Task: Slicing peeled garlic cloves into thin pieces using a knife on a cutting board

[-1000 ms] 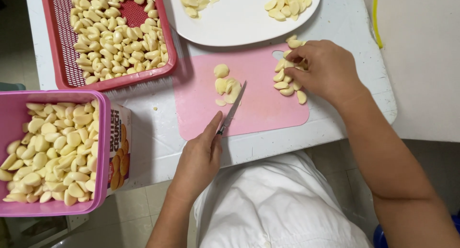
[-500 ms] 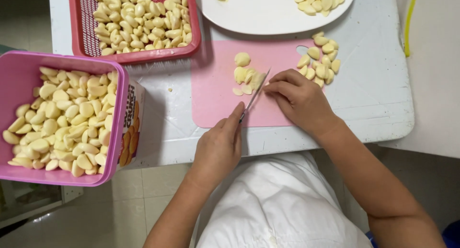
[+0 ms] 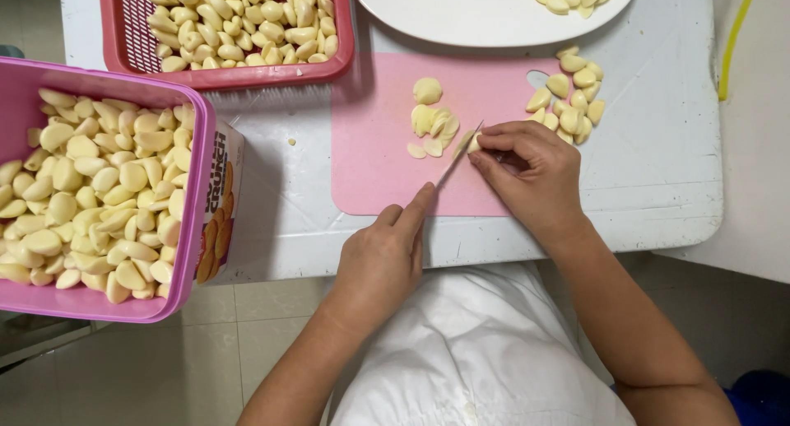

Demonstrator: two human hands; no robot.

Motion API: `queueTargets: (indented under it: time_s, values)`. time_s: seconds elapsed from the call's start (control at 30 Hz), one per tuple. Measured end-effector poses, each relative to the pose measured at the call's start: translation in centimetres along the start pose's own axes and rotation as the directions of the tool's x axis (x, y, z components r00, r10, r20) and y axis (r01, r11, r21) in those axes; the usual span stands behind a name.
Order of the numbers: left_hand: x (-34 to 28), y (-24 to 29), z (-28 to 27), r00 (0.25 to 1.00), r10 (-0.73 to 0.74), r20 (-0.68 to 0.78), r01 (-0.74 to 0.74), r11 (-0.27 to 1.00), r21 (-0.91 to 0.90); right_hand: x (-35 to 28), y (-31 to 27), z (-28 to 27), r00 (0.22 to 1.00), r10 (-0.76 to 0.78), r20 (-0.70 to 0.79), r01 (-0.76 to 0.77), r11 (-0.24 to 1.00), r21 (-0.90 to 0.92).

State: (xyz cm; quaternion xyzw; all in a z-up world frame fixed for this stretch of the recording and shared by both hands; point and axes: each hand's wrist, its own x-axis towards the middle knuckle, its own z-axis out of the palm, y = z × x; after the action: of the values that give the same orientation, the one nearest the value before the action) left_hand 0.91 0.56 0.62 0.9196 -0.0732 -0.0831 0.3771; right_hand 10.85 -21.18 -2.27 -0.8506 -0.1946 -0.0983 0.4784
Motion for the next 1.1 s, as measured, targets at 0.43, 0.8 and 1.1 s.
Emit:
queueTargets:
  time_s: [0.43, 0.8, 1.1]
  values:
    - [0.6, -0.5, -0.2, 0.997, 0.034, -0.074, -0.027, 0.995, 0.092, 0.1, 0.1, 0.7, 0.994, -0.097, 0.05, 0.1, 0.992, -0.072]
    - [-0.2, -1.0, 0.3, 0.984, 0.07, -0.161, -0.032, 0.973, 0.228, 0.0, 0.9, 1.2, 0.991, -0.114, 0.076, 0.121, 0.988, -0.098]
    - [-0.1, -0.6, 0.7, 0.991, 0.034, -0.128, -0.024, 0.997, 0.079, 0.1, 0.1, 0.7, 0.995, -0.093, 0.033, 0.095, 0.993, -0.064]
